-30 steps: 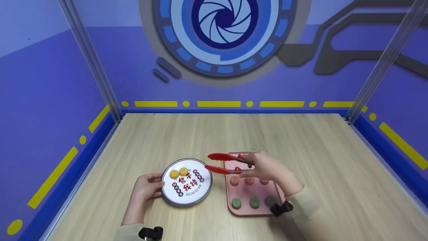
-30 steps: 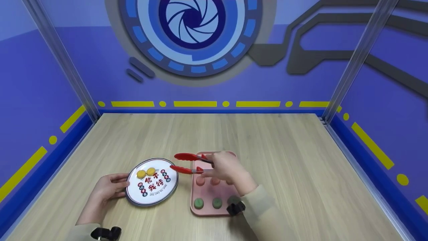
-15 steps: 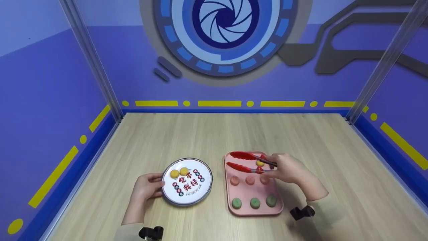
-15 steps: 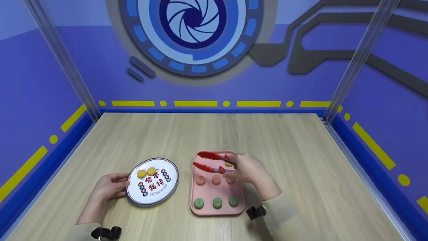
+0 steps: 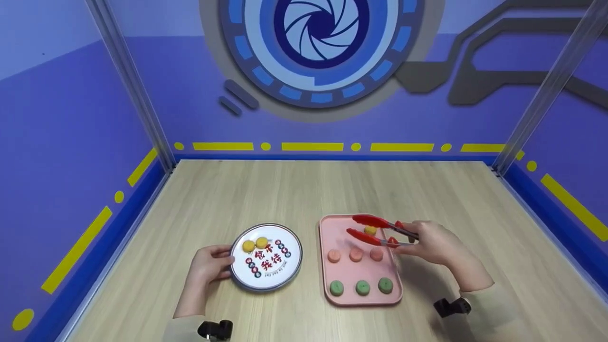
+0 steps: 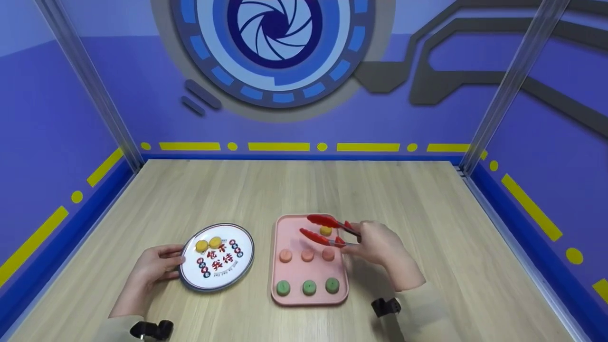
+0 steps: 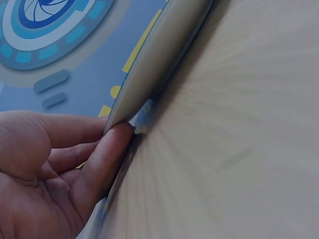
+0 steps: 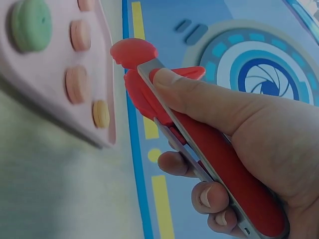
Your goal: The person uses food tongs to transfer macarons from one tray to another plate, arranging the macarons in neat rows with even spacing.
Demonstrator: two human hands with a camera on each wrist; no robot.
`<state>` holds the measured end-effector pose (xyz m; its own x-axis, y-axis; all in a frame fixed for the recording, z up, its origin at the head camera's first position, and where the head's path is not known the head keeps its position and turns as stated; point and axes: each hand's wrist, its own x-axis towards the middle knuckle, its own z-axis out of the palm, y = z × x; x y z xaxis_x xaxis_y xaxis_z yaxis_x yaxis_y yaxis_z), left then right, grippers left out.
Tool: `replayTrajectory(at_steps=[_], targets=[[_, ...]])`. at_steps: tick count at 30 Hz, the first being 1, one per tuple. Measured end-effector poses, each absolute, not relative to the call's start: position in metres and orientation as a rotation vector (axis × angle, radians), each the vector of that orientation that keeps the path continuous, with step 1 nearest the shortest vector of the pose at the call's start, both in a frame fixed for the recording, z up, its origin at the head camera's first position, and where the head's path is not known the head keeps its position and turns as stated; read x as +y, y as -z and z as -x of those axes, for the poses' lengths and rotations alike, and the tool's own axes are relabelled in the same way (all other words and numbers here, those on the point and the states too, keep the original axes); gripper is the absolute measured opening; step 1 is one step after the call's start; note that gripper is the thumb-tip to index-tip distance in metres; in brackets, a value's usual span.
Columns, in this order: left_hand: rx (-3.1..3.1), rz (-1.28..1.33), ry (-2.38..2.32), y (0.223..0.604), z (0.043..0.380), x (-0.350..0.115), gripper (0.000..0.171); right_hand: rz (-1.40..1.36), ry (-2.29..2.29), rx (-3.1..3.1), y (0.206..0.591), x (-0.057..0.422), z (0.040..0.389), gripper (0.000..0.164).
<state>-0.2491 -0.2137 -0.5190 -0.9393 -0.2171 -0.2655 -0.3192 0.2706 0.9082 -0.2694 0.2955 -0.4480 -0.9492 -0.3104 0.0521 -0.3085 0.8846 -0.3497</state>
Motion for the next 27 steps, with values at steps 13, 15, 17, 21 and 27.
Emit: replayTrajectory(at_steps=[13,15,17,21,27], targets=[[2.441,0.525,-1.769,0.519,0.249,-0.213,0.042,0.456,0.505,3.059,0.450,0.320,0.267,0.053],[2.437,0.528,-1.771,0.519,0.249,-0.213,0.042,0.447,0.500,3.054,0.450,0.322,0.267,0.053],[2.436,0.528,-1.771,0.519,0.249,-0.213,0.042,0.438,0.493,3.047,0.450,0.322,0.268,0.051],[2.429,0.528,-1.773,0.519,0.250,-0.213,0.042,0.426,0.474,3.039,0.449,0.322,0.269,0.049],[2.424,0.516,-1.775,0.518,0.250,-0.214,0.042,0.389,0.448,3.014,0.448,0.320,0.271,0.049]])
